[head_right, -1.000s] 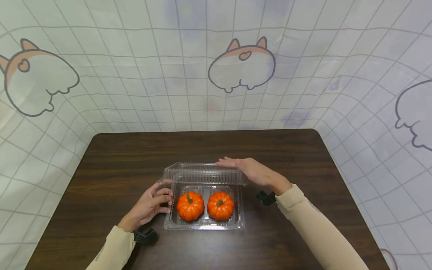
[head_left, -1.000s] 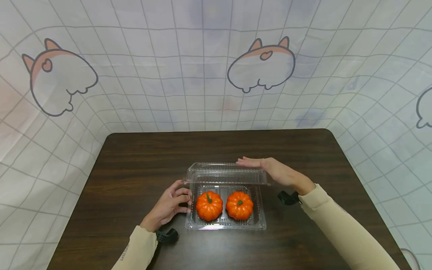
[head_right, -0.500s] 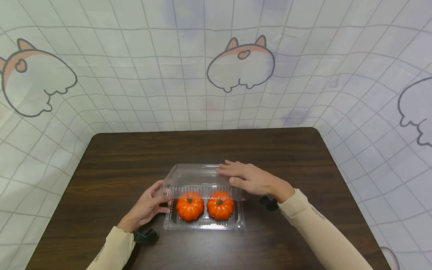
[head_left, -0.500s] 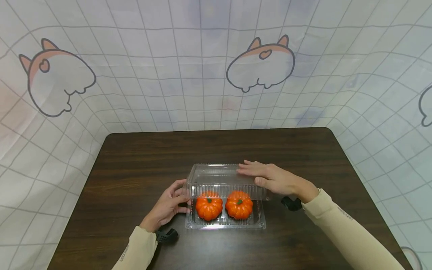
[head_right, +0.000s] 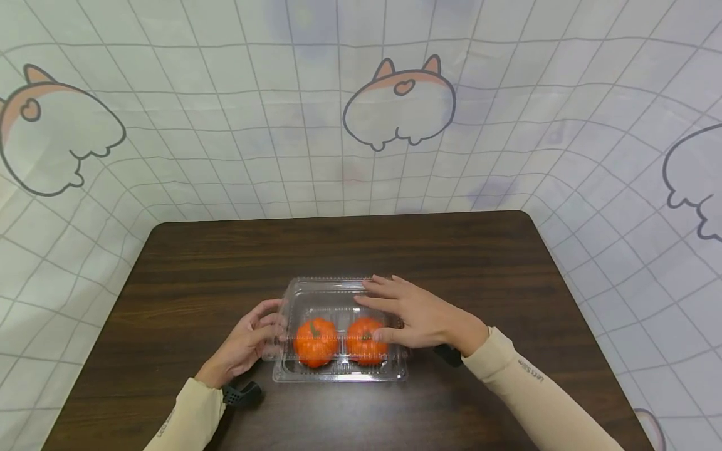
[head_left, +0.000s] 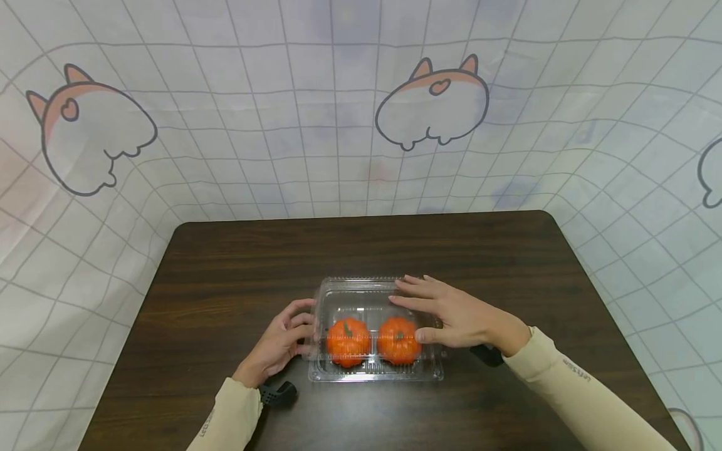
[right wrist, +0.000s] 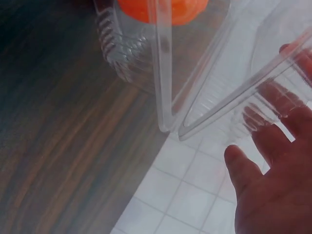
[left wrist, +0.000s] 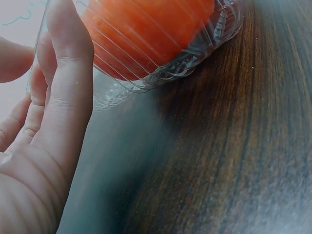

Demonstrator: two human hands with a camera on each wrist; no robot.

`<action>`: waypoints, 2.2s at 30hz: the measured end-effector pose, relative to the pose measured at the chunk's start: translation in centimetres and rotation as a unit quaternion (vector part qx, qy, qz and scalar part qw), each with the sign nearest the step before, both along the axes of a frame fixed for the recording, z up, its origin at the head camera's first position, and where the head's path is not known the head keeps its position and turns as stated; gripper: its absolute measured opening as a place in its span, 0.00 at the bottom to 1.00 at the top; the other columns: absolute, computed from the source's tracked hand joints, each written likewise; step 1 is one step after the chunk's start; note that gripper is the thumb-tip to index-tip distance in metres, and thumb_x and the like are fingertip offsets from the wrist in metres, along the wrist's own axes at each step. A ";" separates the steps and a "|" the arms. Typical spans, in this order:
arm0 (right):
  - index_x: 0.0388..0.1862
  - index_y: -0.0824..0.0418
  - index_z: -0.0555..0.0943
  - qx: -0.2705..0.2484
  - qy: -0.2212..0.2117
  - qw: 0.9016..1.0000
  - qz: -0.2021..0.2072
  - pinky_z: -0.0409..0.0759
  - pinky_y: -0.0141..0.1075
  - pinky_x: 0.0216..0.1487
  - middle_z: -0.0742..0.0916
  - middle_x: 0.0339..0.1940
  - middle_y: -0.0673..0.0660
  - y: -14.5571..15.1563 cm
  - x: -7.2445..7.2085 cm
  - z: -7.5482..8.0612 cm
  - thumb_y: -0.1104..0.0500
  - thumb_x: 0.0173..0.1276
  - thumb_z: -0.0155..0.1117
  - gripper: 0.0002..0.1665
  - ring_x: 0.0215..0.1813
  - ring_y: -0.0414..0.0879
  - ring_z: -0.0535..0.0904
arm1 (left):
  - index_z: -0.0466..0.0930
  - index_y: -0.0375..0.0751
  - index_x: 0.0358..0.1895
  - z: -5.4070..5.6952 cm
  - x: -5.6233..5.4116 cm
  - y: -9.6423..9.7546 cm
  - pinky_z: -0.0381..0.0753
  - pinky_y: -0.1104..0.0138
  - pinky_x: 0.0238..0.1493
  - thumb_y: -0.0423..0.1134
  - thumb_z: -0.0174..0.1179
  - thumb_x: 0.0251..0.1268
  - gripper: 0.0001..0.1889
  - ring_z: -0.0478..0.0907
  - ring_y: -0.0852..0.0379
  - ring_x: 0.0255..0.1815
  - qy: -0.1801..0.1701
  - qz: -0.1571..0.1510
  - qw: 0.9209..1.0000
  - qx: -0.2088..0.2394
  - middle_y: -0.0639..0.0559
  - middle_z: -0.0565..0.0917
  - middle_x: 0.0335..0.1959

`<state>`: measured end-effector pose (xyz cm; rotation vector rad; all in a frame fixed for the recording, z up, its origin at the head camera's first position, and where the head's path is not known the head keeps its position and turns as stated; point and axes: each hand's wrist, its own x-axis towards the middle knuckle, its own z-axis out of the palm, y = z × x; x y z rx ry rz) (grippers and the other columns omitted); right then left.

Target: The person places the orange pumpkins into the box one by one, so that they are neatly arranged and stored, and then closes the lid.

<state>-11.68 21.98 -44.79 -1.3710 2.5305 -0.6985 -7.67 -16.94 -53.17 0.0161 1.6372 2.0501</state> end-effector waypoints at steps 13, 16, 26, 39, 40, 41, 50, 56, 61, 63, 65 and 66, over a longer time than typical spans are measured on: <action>0.83 0.42 0.61 0.012 0.068 0.998 -0.004 0.55 0.65 0.82 0.65 0.84 0.60 -0.2 1.7 -1.1 0.17 0.71 0.30 0.51 0.86 0.60 0.58 | 0.61 0.49 0.73 0.0 0.1 0.1 0.91 0.63 0.40 0.32 0.60 0.73 0.29 0.81 0.59 0.36 -0.001 0.003 1.000 0.001 0.55 0.82 0.45; 0.83 0.42 0.61 0.022 0.082 0.996 -0.008 0.56 0.66 0.81 0.65 0.85 0.60 -0.4 2.0 -1.3 0.18 0.71 0.31 0.50 0.86 0.60 0.58 | 0.61 0.48 0.74 -0.1 0.0 0.0 0.90 0.65 0.39 0.32 0.60 0.74 0.29 0.80 0.60 0.36 0.002 0.000 1.000 0.001 0.57 0.81 0.45; 0.82 0.44 0.63 0.045 0.142 0.989 -0.023 0.62 0.63 0.80 0.66 0.84 0.61 -1.0 2.5 -2.3 0.19 0.72 0.33 0.50 0.85 0.62 0.60 | 0.59 0.47 0.75 -0.1 -0.5 -0.4 0.90 0.65 0.39 0.31 0.59 0.75 0.30 0.81 0.61 0.38 0.003 -0.007 1.000 0.007 0.56 0.81 0.46; 0.82 0.42 0.63 0.052 0.186 0.981 -0.036 0.58 0.56 0.83 0.66 0.84 0.60 -1.1 2.9 -3.6 0.22 0.70 0.50 0.48 0.85 0.59 0.61 | 0.59 0.48 0.74 -0.4 -0.8 -0.8 0.91 0.56 0.48 0.29 0.56 0.76 0.29 0.86 0.59 0.46 0.016 -0.024 0.999 0.044 0.56 0.82 0.48; 0.82 0.42 0.63 0.051 0.186 0.981 -0.037 0.58 0.56 0.83 0.66 0.84 0.60 -1.1 2.9 -3.7 0.21 0.70 0.49 0.48 0.85 0.59 0.61 | 0.60 0.48 0.74 -0.4 -0.8 -0.8 0.91 0.56 0.48 0.29 0.56 0.76 0.28 0.86 0.59 0.46 0.017 -0.025 0.999 0.045 0.56 0.82 0.48; 0.82 0.42 0.64 0.050 0.185 0.981 -0.038 0.58 0.56 0.83 0.66 0.84 0.60 -1.1 2.9 -3.7 0.21 0.70 0.48 0.48 0.85 0.59 0.61 | 0.60 0.48 0.74 -0.5 -0.8 -0.7 0.91 0.56 0.47 0.29 0.56 0.76 0.28 0.86 0.59 0.46 0.017 -0.025 0.998 0.046 0.56 0.82 0.48; 0.82 0.42 0.64 0.049 0.198 0.978 -0.051 0.55 0.53 0.85 0.66 0.84 0.58 -1.1 3.1 -4.3 0.21 0.69 0.51 0.48 0.85 0.58 0.61 | 0.60 0.48 0.74 -0.9 -0.7 -0.8 0.91 0.57 0.48 0.30 0.52 0.78 0.26 0.87 0.58 0.48 0.019 -0.036 0.997 0.062 0.55 0.84 0.50; 0.81 0.43 0.65 0.048 0.206 0.976 -0.051 0.51 0.50 0.87 0.66 0.84 0.59 -1.2 3.0 -4.4 0.21 0.69 0.52 0.49 0.84 0.59 0.62 | 0.60 0.49 0.73 -0.7 0.2 -1.4 0.91 0.58 0.48 0.34 0.51 0.80 0.23 0.86 0.58 0.49 0.008 -0.046 0.997 0.055 0.56 0.85 0.50; 0.81 0.43 0.65 0.054 0.207 0.976 -0.049 0.59 0.56 0.83 0.67 0.84 0.59 -1.2 2.7 -4.1 0.20 0.70 0.47 0.49 0.85 0.58 0.62 | 0.64 0.48 0.69 -0.3 1.2 -2.1 0.91 0.60 0.44 0.35 0.49 0.81 0.19 0.84 0.59 0.43 0.006 -0.070 0.997 0.045 0.56 0.84 0.47; 0.81 0.42 0.65 0.056 0.205 0.976 -0.050 0.61 0.57 0.82 0.67 0.84 0.59 -1.2 2.5 -4.0 0.19 0.70 0.46 0.49 0.85 0.58 0.62 | 0.66 0.47 0.66 -0.2 1.6 -2.4 0.91 0.60 0.43 0.37 0.49 0.81 0.15 0.83 0.59 0.42 0.000 -0.083 0.996 0.032 0.56 0.84 0.46; 0.81 0.42 0.65 0.057 0.204 0.976 -0.052 0.62 0.58 0.81 0.67 0.84 0.59 -1.2 2.3 -4.0 0.19 0.70 0.45 0.49 0.84 0.58 0.62 | 0.67 0.46 0.63 -0.1 1.9 -2.5 0.91 0.60 0.42 0.39 0.49 0.82 0.13 0.82 0.59 0.41 -0.003 -0.099 0.995 0.014 0.55 0.84 0.45; 0.81 0.42 0.65 0.058 0.203 0.976 -0.052 0.62 0.59 0.81 0.67 0.84 0.58 -1.2 2.2 -4.0 0.19 0.70 0.44 0.49 0.84 0.58 0.62 | 0.68 0.45 0.62 0.0 2.1 -2.6 0.91 0.59 0.42 0.40 0.49 0.83 0.12 0.82 0.59 0.41 -0.005 -0.108 0.994 0.003 0.55 0.84 0.44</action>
